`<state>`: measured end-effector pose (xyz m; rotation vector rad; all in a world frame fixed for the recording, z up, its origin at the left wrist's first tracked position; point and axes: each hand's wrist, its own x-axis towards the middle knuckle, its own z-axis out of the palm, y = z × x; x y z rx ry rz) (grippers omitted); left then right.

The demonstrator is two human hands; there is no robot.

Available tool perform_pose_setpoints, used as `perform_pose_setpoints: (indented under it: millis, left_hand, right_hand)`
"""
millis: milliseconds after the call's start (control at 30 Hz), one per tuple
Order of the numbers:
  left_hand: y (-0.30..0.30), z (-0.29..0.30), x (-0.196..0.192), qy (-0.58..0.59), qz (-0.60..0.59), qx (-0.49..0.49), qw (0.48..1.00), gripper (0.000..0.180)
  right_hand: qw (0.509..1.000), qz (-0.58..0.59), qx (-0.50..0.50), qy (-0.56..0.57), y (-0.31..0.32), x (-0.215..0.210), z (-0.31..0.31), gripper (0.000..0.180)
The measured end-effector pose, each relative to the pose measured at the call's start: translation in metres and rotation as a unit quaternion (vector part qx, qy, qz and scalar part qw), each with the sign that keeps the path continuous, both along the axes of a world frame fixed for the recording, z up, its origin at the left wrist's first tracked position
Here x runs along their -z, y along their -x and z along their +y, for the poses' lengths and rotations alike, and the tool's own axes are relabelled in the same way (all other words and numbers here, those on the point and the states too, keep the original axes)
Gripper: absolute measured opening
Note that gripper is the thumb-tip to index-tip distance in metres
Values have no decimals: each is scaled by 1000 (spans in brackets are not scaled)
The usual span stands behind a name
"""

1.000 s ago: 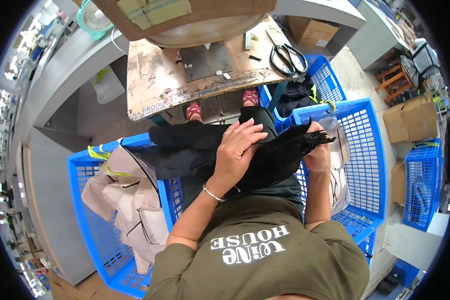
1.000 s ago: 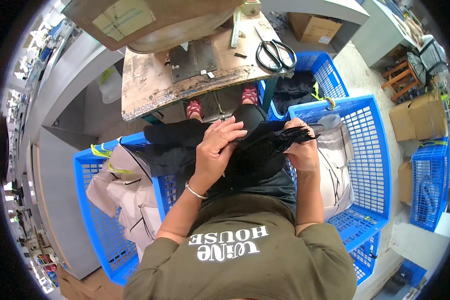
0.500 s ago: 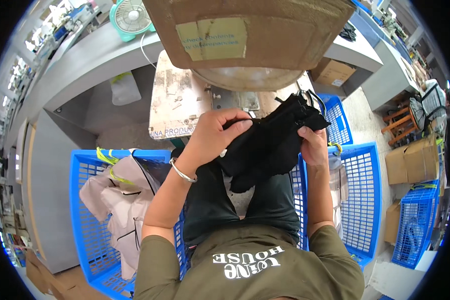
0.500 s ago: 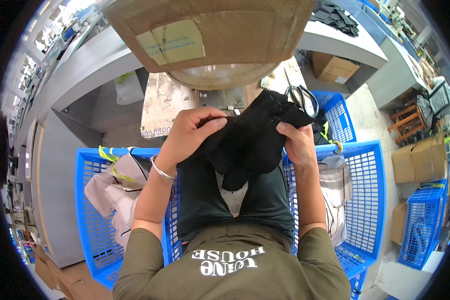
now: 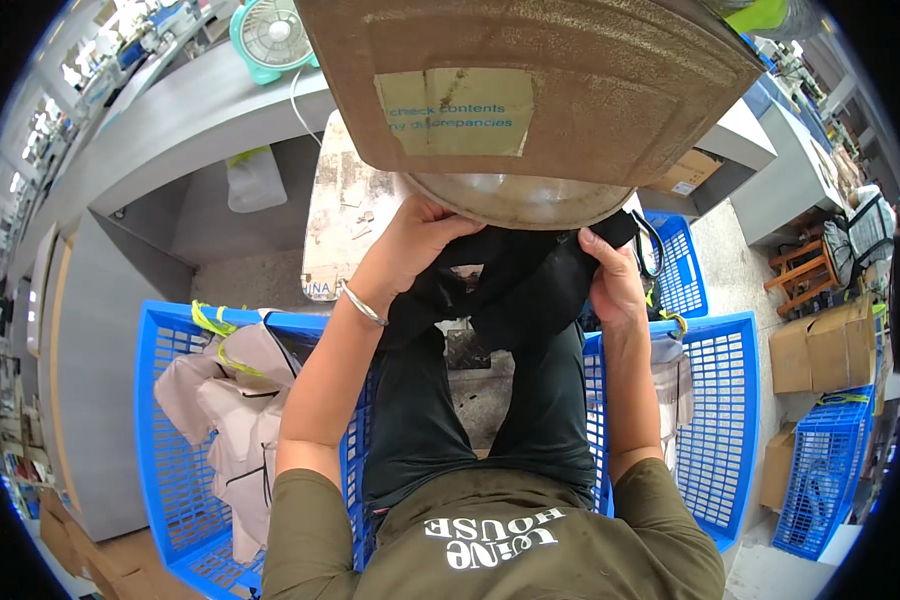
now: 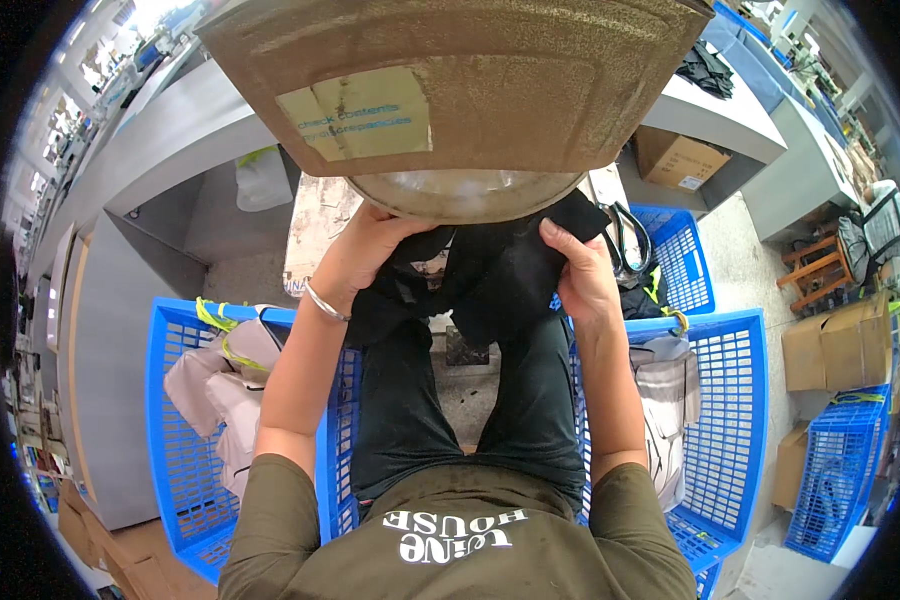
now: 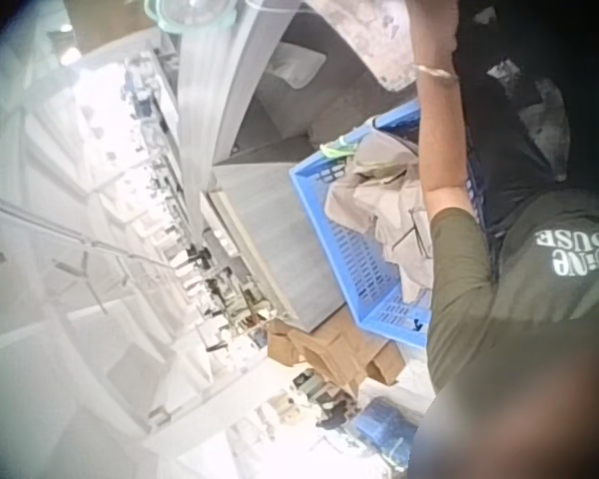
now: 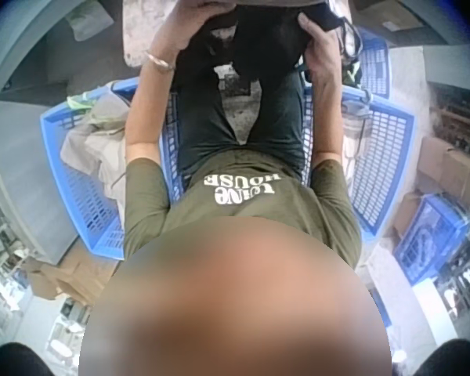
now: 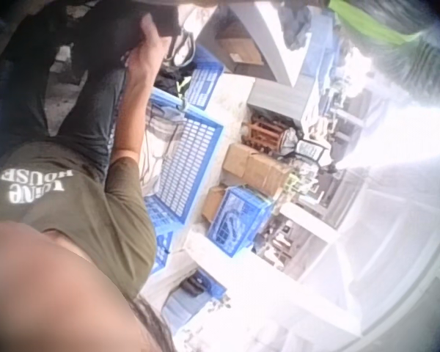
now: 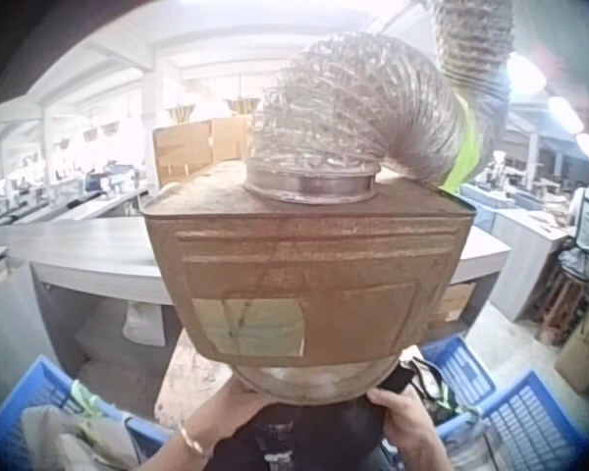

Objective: Assembling and aligning fabric components of garments at a factory workstation.

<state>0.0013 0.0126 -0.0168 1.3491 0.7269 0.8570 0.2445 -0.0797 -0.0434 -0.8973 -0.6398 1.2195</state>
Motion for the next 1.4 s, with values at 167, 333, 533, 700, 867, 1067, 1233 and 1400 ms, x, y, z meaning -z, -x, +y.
perform_pose_setpoints:
  millis: [167, 333, 533, 700, 867, 1067, 1233, 1400]
  left_hand:
    - [1, 0, -14, 26, -34, 25, 999, 33]
    - [0, -1, -15, 25, -88, 5, 996, 28]
    - [8, 22, -2, 41, -93, -151, 983, 23]
    - [27, -11, -6, -42, 61, -50, 996, 21]
    - [21, -48, 0, -16, -10, -51, 999, 23]
    - [4, -72, -12, 37, -75, 4, 996, 21]
    - [-3, -79, 0, 42, -95, 35, 994, 18]
    - [11, -79, 17, -104, 103, 5, 989, 21]
  right_hand:
    - [1000, 5, 5, -23, 3, -13, -2, 38]
    - [998, -13, 8, -55, 4, -18, 0, 37]
    - [994, -7, 95, -60, -11, -15, 5, 34]
    - [995, -51, 44, -72, -25, -28, -36, 43]
    - [989, -86, -116, -32, 0, -5, -73, 56]
    - [982, -130, -76, -118, 32, -26, -77, 34]
    - [986, -155, -49, -31, 30, -26, -78, 28]
    - [992, -113, 17, -47, 19, -32, -68, 20]
